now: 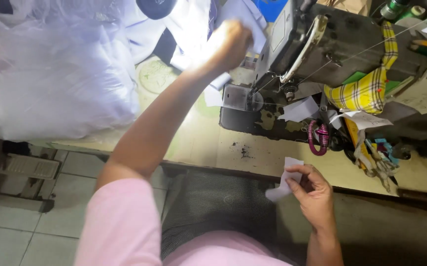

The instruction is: The person uses pink-handled scissors to cut a piece of white fabric into strips while seated. They then fold the cut fabric pieces on their lap.

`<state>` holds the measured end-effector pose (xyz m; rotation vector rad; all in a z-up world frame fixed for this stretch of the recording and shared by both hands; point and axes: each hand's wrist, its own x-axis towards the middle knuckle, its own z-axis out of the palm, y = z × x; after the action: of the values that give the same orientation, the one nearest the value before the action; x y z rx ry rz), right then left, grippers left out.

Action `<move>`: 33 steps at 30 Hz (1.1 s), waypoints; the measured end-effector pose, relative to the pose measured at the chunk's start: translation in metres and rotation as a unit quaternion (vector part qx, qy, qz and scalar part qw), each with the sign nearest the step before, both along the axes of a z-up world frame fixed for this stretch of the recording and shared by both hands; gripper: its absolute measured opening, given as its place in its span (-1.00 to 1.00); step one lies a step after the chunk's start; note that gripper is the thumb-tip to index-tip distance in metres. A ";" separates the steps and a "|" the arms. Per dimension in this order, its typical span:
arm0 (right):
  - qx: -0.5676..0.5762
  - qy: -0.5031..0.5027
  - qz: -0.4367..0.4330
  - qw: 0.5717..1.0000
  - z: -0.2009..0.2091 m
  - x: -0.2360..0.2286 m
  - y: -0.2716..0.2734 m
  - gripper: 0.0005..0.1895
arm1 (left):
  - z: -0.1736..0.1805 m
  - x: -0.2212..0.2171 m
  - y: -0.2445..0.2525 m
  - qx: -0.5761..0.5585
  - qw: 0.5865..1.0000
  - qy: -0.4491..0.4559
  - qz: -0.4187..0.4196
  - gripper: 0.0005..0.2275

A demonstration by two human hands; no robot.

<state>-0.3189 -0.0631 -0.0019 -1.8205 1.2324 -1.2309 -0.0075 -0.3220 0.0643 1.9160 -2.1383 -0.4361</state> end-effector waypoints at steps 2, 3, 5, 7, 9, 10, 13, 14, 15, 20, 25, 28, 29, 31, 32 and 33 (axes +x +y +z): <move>0.020 0.003 0.002 1.000 -0.004 0.001 0.002 -0.72 | -0.011 -0.006 -0.041 -0.077 0.997 0.018 -0.008 -0.84; 0.024 0.005 0.002 1.000 -0.008 -0.003 0.001 -0.72 | -0.020 -0.003 -0.053 -0.073 0.997 0.020 -0.008 -0.84; 0.005 0.009 -0.006 1.000 -0.014 -0.012 -0.002 -0.67 | -0.038 0.005 -0.076 -0.191 0.980 0.046 -0.016 -0.78; 0.005 0.009 0.001 1.000 -0.019 -0.018 -0.005 -0.65 | -0.063 0.006 -0.071 -0.247 0.967 0.057 -0.019 -0.71; 0.007 0.008 0.010 1.000 -0.019 -0.016 -0.007 -0.64 | -0.072 0.011 -0.027 -0.300 0.952 0.066 -0.020 -0.63; 0.007 0.013 0.018 1.000 -0.016 -0.011 -0.009 -0.64 | -0.068 0.014 0.015 -0.293 0.955 0.016 -0.044 -0.75; 0.010 0.013 0.040 0.999 -0.002 0.010 -0.005 -0.66 | -0.088 0.020 0.083 -0.279 0.953 -0.096 -0.071 -0.83; 0.007 0.008 0.048 0.999 0.003 0.018 -0.003 -0.68 | -0.099 0.021 0.096 -0.278 0.945 -0.156 -0.079 -0.83; 0.011 0.006 0.047 0.999 0.002 0.019 0.000 -0.68 | -0.104 0.019 0.109 -0.274 0.945 -0.156 -0.081 -0.83; 0.024 0.035 0.016 0.999 -0.005 0.011 0.009 -0.71 | -0.053 0.014 0.194 -0.141 0.974 -0.061 -0.169 -0.93; 0.012 0.024 0.015 1.000 -0.002 0.012 0.012 -0.73 | -0.043 0.039 0.205 -0.131 0.960 0.188 -0.158 -0.90; 0.015 0.025 0.034 0.999 0.005 0.022 0.019 -0.77 | -0.051 0.046 0.186 -0.172 0.968 0.144 -0.112 -0.64; 0.021 0.021 0.052 0.998 0.009 0.028 0.021 -0.79 | -0.051 0.048 0.178 -0.165 0.979 0.090 -0.077 -0.46; 0.021 0.019 0.051 0.998 0.008 0.029 0.024 -0.79 | -0.070 0.048 0.159 -0.148 0.985 0.067 -0.063 -0.53; 0.020 0.018 0.051 0.998 0.008 0.028 0.026 -0.79 | -0.079 0.047 0.149 -0.131 0.989 0.043 -0.049 -0.60; 0.022 0.018 0.048 0.998 0.008 0.027 0.027 -0.79 | -0.080 0.046 0.146 -0.130 0.989 0.043 -0.052 -0.60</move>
<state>-0.2923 -0.0362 0.0062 -1.8543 1.1684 -1.1162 0.0381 -0.1762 -0.0153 1.6215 -2.1280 -0.2393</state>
